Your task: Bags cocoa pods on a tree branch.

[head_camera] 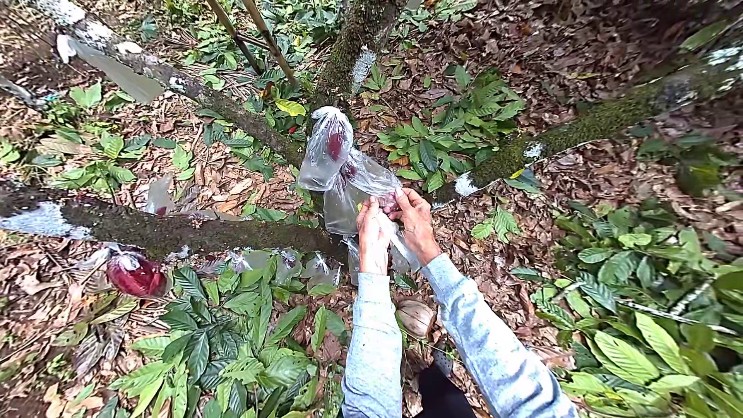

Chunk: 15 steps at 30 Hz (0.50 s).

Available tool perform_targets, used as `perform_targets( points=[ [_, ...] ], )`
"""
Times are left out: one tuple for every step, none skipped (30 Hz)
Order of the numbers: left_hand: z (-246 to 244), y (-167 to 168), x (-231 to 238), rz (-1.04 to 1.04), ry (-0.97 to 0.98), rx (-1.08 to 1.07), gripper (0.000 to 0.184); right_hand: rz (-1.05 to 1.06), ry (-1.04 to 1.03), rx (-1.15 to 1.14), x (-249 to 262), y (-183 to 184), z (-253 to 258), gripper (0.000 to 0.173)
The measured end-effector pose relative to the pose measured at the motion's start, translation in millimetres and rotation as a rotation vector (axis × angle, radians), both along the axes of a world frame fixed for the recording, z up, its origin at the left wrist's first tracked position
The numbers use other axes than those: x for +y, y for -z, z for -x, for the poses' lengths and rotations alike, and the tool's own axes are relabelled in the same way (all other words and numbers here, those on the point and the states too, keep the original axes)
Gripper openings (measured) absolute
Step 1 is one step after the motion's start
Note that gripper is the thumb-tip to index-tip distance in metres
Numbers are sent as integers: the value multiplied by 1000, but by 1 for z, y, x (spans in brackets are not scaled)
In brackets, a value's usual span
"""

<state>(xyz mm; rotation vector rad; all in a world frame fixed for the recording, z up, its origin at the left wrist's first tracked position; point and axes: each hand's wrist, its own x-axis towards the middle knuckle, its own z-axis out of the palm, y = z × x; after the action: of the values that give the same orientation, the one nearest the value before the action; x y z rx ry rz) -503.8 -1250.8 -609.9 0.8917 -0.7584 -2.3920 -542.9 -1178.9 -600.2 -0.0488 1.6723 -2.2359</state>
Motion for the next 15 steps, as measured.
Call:
perform_targets(
  points=[
    [-2,4,0,-46,13,42,21,26,2,-31,0,-1,0,24],
    [-3,7,0,-85,13,73,21,53,2,-59,1,-1,-1,24],
    [-4,9,1,-111,5,96,23,79,2,-79,1,0,0,25],
    [-6,10,2,-130,-4,118,24,103,0,-94,1,0,0,25],
    [-7,10,2,-140,-18,137,24,129,-2,-105,1,-1,1,26],
    [-7,11,2,-150,-32,154,24,155,-4,-112,1,-1,2,27],
    [-8,11,2,-164,-43,175,25,178,-10,-115,1,-2,2,28],
    [-9,12,2,-182,-49,196,28,198,-20,-116,1,-3,2,30],
    [-10,13,1,-204,-53,218,31,215,-30,-117,0,-3,3,31],
    [-10,13,1,-228,-64,234,31,228,-40,-116,-1,-3,3,30],
    [-10,12,1,-253,-70,257,32,240,-43,-119,-2,-2,3,30],
    [-10,11,1,-269,-78,275,32,252,-45,-121,-4,-2,3,29],
    [-9,11,1,-290,-95,286,32,264,-49,-124,-5,-2,2,28],
    [-8,10,1,-314,-116,283,31,274,-57,-123,-6,0,0,27],
    [-7,8,1,-329,-132,277,30,282,-68,-123,-6,1,-1,28]
  ],
)
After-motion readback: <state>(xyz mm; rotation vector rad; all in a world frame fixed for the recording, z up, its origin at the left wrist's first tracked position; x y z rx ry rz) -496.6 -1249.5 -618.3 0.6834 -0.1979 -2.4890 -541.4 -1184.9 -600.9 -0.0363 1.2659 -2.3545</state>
